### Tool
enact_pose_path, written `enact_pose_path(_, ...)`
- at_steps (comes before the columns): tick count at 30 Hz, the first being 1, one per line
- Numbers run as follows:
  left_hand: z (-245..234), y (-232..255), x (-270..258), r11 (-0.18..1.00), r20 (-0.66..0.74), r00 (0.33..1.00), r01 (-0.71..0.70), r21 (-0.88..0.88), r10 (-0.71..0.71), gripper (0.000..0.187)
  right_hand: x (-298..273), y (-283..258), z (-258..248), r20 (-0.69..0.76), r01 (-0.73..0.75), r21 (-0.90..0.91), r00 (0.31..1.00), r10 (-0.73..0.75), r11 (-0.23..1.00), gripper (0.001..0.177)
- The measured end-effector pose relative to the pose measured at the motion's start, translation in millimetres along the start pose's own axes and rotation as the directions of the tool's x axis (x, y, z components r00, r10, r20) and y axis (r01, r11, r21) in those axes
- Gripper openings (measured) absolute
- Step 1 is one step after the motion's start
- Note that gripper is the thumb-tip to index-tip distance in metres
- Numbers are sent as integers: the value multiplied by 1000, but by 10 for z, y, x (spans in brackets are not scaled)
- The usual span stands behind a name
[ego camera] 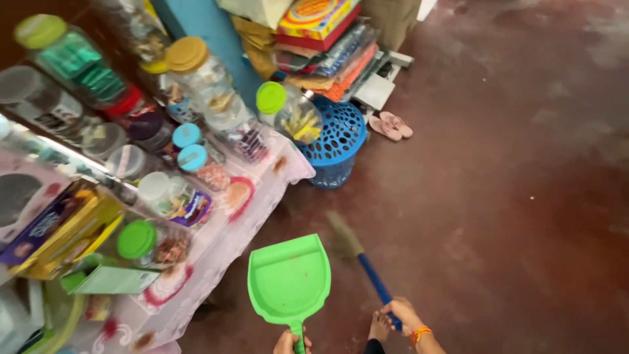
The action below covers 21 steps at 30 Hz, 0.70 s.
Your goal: Sweeping the floor using a broom and a dustpan to collect dust.
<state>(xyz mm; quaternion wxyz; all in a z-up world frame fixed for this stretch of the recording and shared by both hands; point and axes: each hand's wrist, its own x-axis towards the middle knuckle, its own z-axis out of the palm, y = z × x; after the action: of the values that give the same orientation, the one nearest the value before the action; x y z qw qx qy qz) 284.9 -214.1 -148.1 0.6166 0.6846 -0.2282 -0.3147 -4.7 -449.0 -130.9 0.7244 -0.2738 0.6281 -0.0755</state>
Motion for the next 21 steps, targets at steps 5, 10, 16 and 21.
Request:
enact_pose_path(5,271,317,130,983,40,984,172,65,-175,30,86,-202,-173,-136,81,59,988,-73,995,31)
enact_pose_path(10,625,415,287,831,37,868,485,-274,-494,34,-234,-540,-22,-167,118,73,980,-105,990,56)
enact_pose_path(16,940,411,258,845,-1,870,478,-239,-493,34,-410,-751,-149,7,-58,-73,998,59,996,75)
enact_pose_path(21,1041,453,307,825,17,841,533,-186,-540,35,-178,-899,-86,20,-44,-182,999,48,982,75)
